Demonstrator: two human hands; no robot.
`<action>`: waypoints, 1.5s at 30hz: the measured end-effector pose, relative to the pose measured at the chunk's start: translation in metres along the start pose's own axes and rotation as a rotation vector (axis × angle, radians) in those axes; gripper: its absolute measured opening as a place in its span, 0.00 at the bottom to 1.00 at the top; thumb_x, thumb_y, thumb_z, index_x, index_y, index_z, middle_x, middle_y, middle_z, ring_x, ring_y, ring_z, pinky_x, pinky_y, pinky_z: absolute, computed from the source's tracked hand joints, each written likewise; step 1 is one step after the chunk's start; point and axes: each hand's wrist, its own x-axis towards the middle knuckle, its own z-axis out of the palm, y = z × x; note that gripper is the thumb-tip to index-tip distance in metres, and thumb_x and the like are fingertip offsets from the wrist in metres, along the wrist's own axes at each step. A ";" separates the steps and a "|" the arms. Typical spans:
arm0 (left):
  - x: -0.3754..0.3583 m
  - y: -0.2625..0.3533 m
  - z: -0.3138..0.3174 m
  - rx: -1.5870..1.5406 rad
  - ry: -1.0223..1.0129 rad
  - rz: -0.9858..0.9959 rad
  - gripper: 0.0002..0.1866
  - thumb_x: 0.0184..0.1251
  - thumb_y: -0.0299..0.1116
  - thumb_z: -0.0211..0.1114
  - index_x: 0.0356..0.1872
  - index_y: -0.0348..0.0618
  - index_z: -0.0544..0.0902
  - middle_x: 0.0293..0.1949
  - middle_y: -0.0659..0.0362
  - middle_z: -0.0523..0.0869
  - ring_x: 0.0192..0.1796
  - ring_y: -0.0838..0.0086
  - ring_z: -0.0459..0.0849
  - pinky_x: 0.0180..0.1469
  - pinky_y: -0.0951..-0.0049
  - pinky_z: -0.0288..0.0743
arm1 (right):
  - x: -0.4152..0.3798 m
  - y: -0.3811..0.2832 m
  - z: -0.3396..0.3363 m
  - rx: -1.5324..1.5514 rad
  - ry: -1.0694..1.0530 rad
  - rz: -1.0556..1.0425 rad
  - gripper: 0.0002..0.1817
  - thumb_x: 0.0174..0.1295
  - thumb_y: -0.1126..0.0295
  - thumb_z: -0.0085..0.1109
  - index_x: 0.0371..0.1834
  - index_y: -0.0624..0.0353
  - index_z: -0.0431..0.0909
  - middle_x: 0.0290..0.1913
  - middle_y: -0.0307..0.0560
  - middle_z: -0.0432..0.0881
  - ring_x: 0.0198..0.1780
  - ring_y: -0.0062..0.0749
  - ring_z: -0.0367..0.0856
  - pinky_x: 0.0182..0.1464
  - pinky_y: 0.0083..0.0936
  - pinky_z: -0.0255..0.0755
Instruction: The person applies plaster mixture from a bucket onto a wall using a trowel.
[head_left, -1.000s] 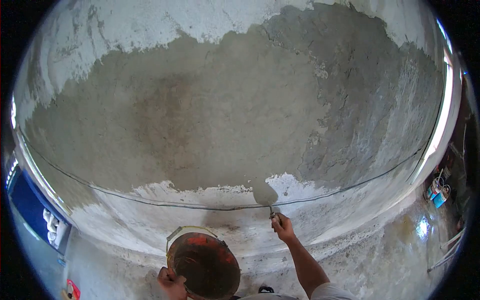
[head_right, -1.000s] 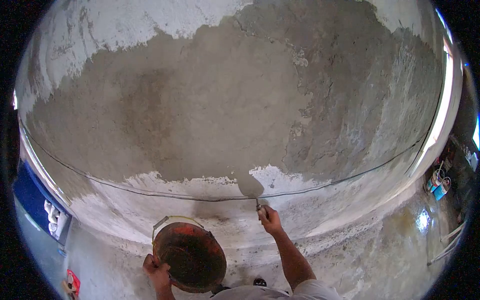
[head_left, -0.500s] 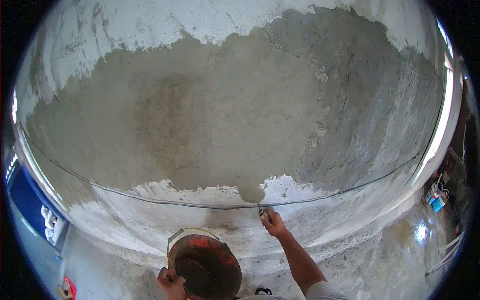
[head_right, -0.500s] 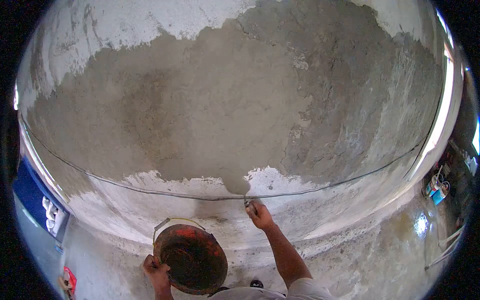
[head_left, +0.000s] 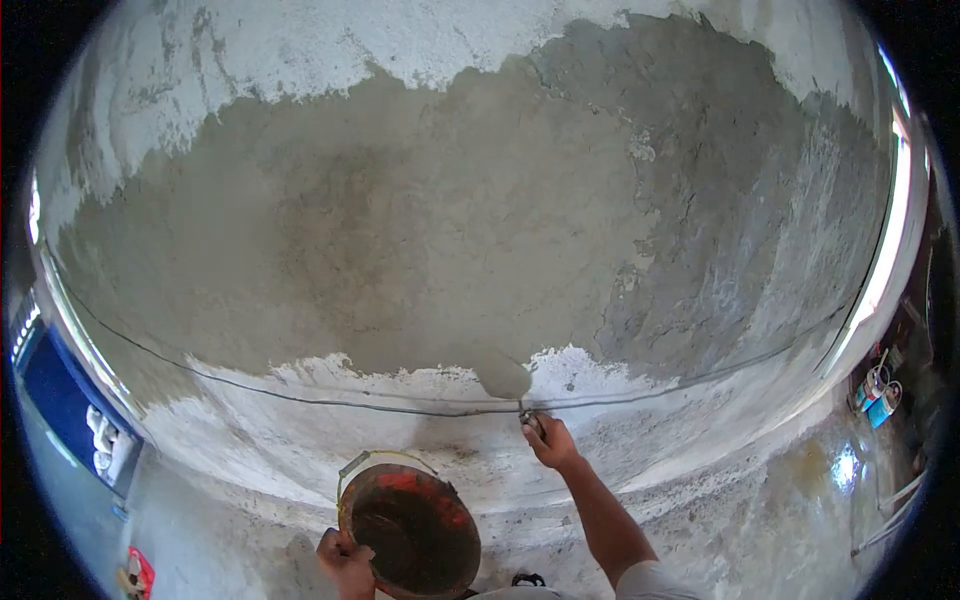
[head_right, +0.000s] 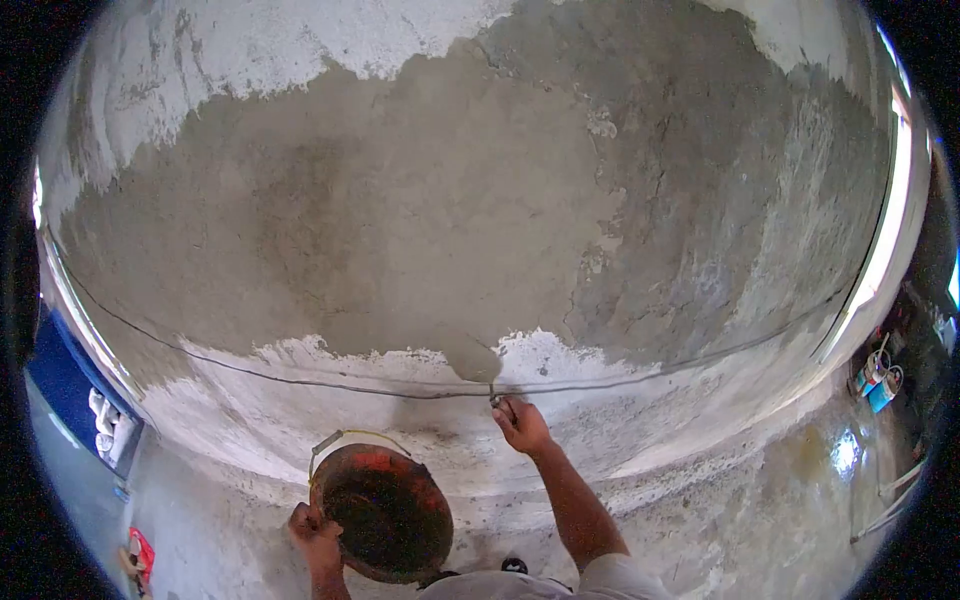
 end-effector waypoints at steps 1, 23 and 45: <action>0.001 0.001 0.000 0.039 0.009 0.011 0.20 0.27 0.23 0.64 0.19 0.50 0.60 0.24 0.70 0.60 0.28 0.78 0.60 0.33 0.72 0.60 | 0.002 -0.009 0.000 -0.138 -0.062 0.006 0.15 0.69 0.58 0.64 0.35 0.57 0.73 0.25 0.49 0.80 0.24 0.45 0.77 0.30 0.36 0.71; 0.017 0.029 -0.011 0.098 -0.043 -0.031 0.17 0.35 0.16 0.60 0.22 0.49 0.64 0.23 0.67 0.73 0.25 0.82 0.66 0.28 0.78 0.60 | -0.017 -0.173 0.036 -0.834 -0.354 -0.673 0.13 0.54 0.62 0.67 0.41 0.54 0.80 0.39 0.42 0.78 0.38 0.33 0.79 0.43 0.35 0.74; 0.024 0.031 0.017 0.329 -0.133 0.114 0.16 0.35 0.17 0.61 0.20 0.49 0.64 0.22 0.69 0.69 0.26 0.83 0.64 0.31 0.80 0.60 | -0.067 -0.166 0.096 -0.314 -0.398 -0.305 0.13 0.47 0.65 0.69 0.39 0.48 0.88 0.41 0.43 0.80 0.46 0.41 0.83 0.48 0.39 0.78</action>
